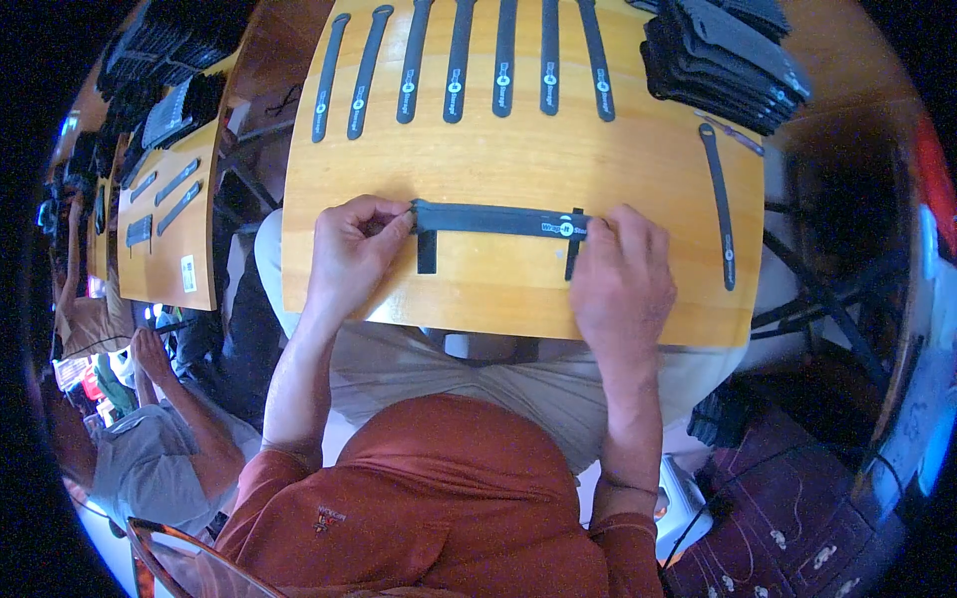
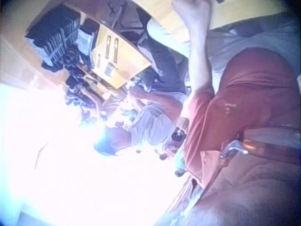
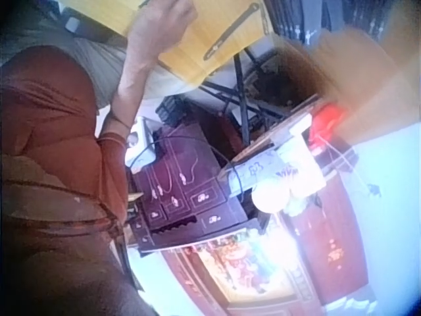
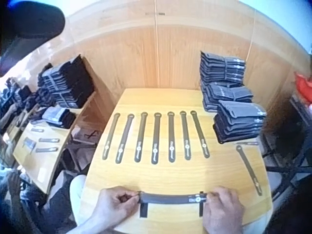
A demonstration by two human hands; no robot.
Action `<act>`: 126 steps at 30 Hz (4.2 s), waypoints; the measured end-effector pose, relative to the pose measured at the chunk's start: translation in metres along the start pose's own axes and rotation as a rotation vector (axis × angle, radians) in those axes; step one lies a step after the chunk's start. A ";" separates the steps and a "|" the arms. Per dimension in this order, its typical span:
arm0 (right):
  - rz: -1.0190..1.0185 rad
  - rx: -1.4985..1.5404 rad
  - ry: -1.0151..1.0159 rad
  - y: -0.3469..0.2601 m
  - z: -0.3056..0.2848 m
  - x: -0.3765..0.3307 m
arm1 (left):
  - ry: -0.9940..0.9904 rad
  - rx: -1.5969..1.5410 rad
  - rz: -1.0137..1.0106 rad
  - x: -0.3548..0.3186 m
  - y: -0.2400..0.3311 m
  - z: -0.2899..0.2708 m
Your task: The recorder aligns, stacks, and marks black textile straps at a workshop desk.
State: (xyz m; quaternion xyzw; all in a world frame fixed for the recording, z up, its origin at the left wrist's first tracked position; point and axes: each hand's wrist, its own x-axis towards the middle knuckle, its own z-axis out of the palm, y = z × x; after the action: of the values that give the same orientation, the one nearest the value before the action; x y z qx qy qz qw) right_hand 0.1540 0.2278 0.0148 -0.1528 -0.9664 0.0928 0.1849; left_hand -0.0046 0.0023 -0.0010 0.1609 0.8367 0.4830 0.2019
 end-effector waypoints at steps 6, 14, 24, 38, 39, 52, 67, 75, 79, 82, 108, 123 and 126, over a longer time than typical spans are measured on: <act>-0.256 0.124 -0.149 -0.075 0.024 0.003 | 0.017 -0.044 -0.044 0.003 -0.012 0.000; -0.194 0.131 -0.200 -0.067 0.040 -0.010 | 0.008 0.004 -0.010 0.001 -0.003 0.001; -0.046 0.077 -0.139 -0.015 0.020 -0.037 | 0.029 0.047 0.015 0.001 -0.001 -0.002; -0.039 0.052 -0.127 -0.012 0.018 -0.037 | 0.272 0.488 0.231 -0.006 -0.004 -0.017; -0.042 0.052 -0.129 -0.013 0.018 -0.037 | 0.276 0.490 0.231 -0.011 -0.004 -0.016; -0.045 0.056 -0.116 -0.012 0.021 -0.038 | -0.168 0.940 0.672 -0.034 -0.016 -0.029; -0.062 0.048 -0.086 -0.013 0.021 -0.039 | -0.062 0.727 0.659 -0.037 -0.020 -0.020; -0.066 0.041 -0.080 -0.013 0.020 -0.037 | -0.038 0.678 0.645 -0.036 -0.017 -0.020; -0.067 0.043 -0.087 -0.013 0.019 -0.038 | -0.009 0.600 0.640 -0.034 -0.019 -0.021; -0.067 0.045 -0.091 -0.013 0.019 -0.038 | 0.008 0.532 0.613 -0.034 -0.019 -0.021; -0.073 0.025 -0.070 -0.013 0.017 -0.037 | -0.083 0.709 0.803 -0.008 -0.001 -0.030; -0.066 0.046 -0.081 -0.012 0.019 -0.038 | -0.103 0.694 0.901 0.007 -0.009 -0.038; -0.067 0.048 -0.085 -0.011 0.020 -0.038 | -0.045 0.674 0.911 0.005 -0.016 -0.036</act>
State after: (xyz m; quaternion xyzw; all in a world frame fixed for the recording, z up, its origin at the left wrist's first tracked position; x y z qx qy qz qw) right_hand 0.1773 0.2027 -0.0131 -0.1119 -0.9754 0.1163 0.1502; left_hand -0.0274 -0.0301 0.0002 0.5716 0.7861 0.2240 -0.0715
